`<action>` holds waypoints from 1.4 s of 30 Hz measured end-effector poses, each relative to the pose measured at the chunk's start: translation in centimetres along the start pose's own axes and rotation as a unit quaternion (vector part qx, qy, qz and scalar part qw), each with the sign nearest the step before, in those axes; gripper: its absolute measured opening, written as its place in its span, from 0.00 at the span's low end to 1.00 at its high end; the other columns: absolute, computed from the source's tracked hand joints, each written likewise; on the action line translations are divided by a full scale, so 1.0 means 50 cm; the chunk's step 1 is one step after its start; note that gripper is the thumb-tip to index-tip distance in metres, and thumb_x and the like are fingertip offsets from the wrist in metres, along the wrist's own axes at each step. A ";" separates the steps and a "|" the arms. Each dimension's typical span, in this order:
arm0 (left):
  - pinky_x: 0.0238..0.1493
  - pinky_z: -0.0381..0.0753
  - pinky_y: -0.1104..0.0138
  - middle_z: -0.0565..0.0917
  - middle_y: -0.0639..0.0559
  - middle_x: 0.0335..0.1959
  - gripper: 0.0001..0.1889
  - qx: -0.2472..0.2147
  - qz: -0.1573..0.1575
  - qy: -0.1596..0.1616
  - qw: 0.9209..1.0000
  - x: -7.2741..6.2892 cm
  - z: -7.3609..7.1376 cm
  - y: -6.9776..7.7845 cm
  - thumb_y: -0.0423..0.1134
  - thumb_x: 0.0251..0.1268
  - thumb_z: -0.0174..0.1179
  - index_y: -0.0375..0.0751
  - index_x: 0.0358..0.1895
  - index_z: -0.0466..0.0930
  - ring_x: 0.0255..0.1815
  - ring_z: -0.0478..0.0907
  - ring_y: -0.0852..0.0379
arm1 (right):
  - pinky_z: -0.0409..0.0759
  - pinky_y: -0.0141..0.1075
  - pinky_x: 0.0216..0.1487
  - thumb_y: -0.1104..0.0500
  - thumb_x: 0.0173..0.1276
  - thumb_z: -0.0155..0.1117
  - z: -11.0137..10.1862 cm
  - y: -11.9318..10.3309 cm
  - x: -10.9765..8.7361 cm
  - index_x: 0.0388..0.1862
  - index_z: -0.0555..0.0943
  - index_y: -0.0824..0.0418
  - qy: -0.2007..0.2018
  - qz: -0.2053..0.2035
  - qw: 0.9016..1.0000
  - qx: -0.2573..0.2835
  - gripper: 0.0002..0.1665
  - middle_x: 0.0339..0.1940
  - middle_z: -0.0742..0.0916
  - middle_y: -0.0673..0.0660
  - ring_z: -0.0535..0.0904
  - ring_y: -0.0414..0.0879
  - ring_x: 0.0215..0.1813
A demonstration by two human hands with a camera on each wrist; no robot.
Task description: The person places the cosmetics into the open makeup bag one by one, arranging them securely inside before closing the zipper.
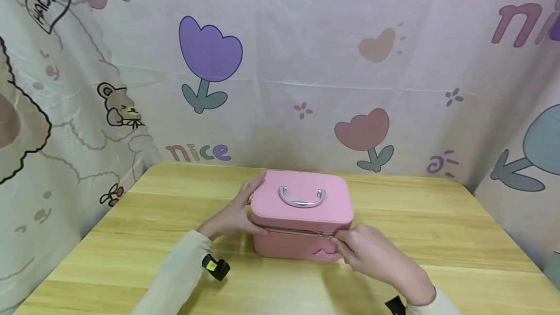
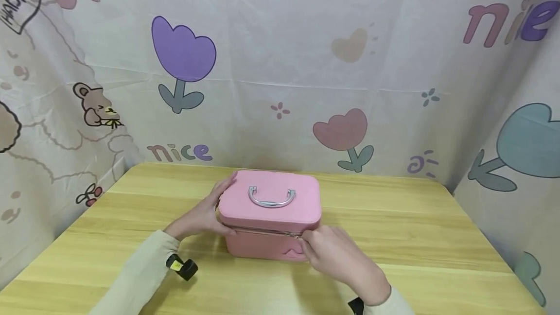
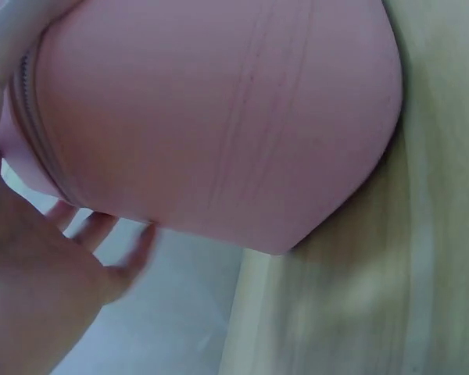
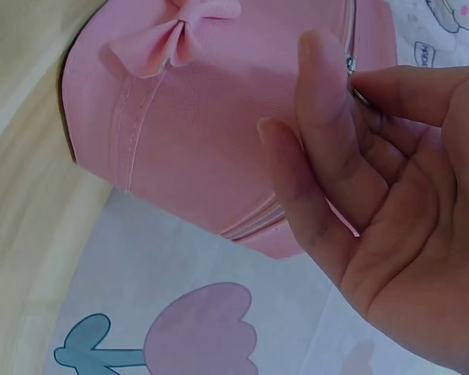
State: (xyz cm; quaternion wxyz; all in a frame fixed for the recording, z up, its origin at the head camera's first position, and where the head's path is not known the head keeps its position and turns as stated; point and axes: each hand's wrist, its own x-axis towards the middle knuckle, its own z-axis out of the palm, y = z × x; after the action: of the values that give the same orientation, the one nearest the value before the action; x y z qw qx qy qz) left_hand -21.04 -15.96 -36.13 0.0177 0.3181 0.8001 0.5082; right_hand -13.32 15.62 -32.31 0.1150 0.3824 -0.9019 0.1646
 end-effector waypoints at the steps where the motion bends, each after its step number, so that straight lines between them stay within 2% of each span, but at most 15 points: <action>1: 0.66 0.50 0.38 0.43 0.37 0.76 0.68 -0.001 -0.007 -0.002 1.000 0.000 0.001 0.001 0.36 0.35 0.80 0.53 0.79 0.37 0.73 0.45 0.34 | 0.58 0.25 0.15 0.63 0.67 0.60 -0.001 0.001 0.000 0.16 0.65 0.48 0.000 0.001 1.000 -0.001 0.23 0.13 0.62 0.36 0.56 0.26 0.16; 3: 0.66 0.46 0.37 0.39 0.37 0.77 0.72 -0.002 -0.024 -0.004 1.000 0.000 0.002 0.002 0.37 0.34 0.80 0.54 0.78 0.31 0.74 0.42 0.34 | 0.57 0.25 0.15 0.64 0.66 0.60 -0.002 0.001 -0.001 0.16 0.64 0.48 0.001 0.002 1.000 -0.002 0.23 0.13 0.62 0.36 0.55 0.26 0.16; 5: 0.66 0.45 0.36 0.38 0.37 0.77 0.73 0.002 -0.029 -0.005 1.000 0.000 0.002 0.002 0.37 0.33 0.81 0.52 0.78 0.30 0.74 0.40 0.34 | 0.57 0.25 0.15 0.64 0.66 0.60 -0.002 0.000 0.000 0.16 0.64 0.48 -0.002 0.008 1.000 -0.001 0.23 0.13 0.61 0.36 0.55 0.27 0.16; 6: 0.66 0.47 0.36 0.39 0.37 0.77 0.73 0.006 -0.025 -0.005 1.000 0.001 0.003 0.002 0.36 0.32 0.81 0.49 0.78 0.30 0.74 0.42 0.34 | 0.57 0.25 0.15 0.64 0.66 0.60 -0.002 0.000 -0.001 0.16 0.64 0.48 -0.004 0.011 1.000 0.000 0.23 0.13 0.61 0.36 0.55 0.27 0.16; 9: 0.65 0.49 0.35 0.45 0.36 0.76 0.72 0.028 -0.008 0.005 1.000 0.001 0.004 -0.001 0.35 0.29 0.81 0.46 0.78 0.34 0.72 0.45 0.34 | 0.56 0.26 0.15 0.63 0.66 0.60 -0.002 -0.001 -0.001 0.16 0.64 0.48 -0.011 0.022 1.000 0.004 0.22 0.13 0.61 0.36 0.55 0.27 0.16; 13: 0.65 0.49 0.35 0.51 0.37 0.75 0.70 0.049 0.012 0.018 0.999 0.004 0.008 -0.004 0.36 0.27 0.82 0.46 0.77 0.40 0.72 0.47 0.34 | 0.57 0.26 0.15 0.63 0.66 0.60 -0.004 -0.001 -0.001 0.16 0.64 0.49 -0.015 0.026 1.000 0.001 0.22 0.13 0.61 0.36 0.55 0.28 0.16; 19: 0.65 0.56 0.39 0.56 0.35 0.66 0.59 0.029 0.031 0.035 0.999 0.004 0.023 -0.004 0.34 0.26 0.82 0.45 0.69 0.53 0.68 0.56 0.36 | 0.55 0.26 0.16 0.63 0.66 0.59 -0.008 -0.002 -0.004 0.16 0.64 0.49 -0.017 0.030 0.999 -0.004 0.22 0.13 0.60 0.37 0.53 0.29 0.16; 22: 0.63 0.60 0.39 0.59 0.35 0.61 0.57 0.024 0.046 0.051 0.997 0.004 0.031 -0.004 0.32 0.25 0.82 0.43 0.66 0.55 0.66 0.59 0.36 | 0.55 0.26 0.16 0.64 0.65 0.60 -0.004 -0.009 -0.003 0.15 0.64 0.48 -0.001 0.017 1.000 -0.019 0.22 0.13 0.59 0.37 0.53 0.29 0.16; 26: 0.61 0.65 0.41 0.61 0.35 0.59 0.57 0.035 0.057 0.064 0.996 0.006 0.041 -0.005 0.33 0.25 0.82 0.43 0.66 0.56 0.64 0.61 0.38 | 0.57 0.27 0.16 0.64 0.62 0.60 0.013 -0.026 0.004 0.16 0.64 0.48 0.028 0.000 0.999 -0.041 0.21 0.14 0.61 0.37 0.54 0.31 0.16; 33: 0.63 0.63 0.42 0.57 0.33 0.67 0.58 0.018 0.060 0.050 0.997 0.008 0.046 -0.009 0.30 0.27 0.81 0.42 0.67 0.52 0.67 0.60 0.36 | 0.59 0.30 0.13 0.65 0.60 0.62 0.054 -0.054 0.018 0.17 0.66 0.53 0.069 0.012 0.995 -0.073 0.18 0.13 0.63 0.41 0.58 0.36 0.15; 39: 0.61 0.66 0.43 0.58 0.30 0.66 0.59 0.002 0.064 0.046 0.997 0.008 0.049 -0.015 0.27 0.26 0.80 0.40 0.67 0.49 0.63 0.64 0.35 | 0.60 0.30 0.14 0.66 0.58 0.65 0.083 -0.064 0.032 0.22 0.70 0.57 0.116 -0.042 0.990 -0.073 0.13 0.14 0.65 0.43 0.60 0.36 0.16; 42: 0.59 0.68 0.44 0.59 0.31 0.65 0.59 -0.004 0.062 0.047 0.997 0.010 0.052 -0.017 0.27 0.26 0.80 0.40 0.67 0.49 0.61 0.66 0.36 | 0.62 0.31 0.14 0.65 0.58 0.65 0.092 -0.072 0.043 0.23 0.70 0.57 0.121 -0.063 0.987 -0.080 0.12 0.14 0.66 0.44 0.62 0.38 0.15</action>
State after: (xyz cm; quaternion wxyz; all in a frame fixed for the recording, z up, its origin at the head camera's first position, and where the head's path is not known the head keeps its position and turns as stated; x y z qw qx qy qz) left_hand -20.93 -13.87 -37.91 -0.0501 0.3428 0.7769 0.5257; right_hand -12.55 10.11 -35.07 0.2637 0.4052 -0.8658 0.1293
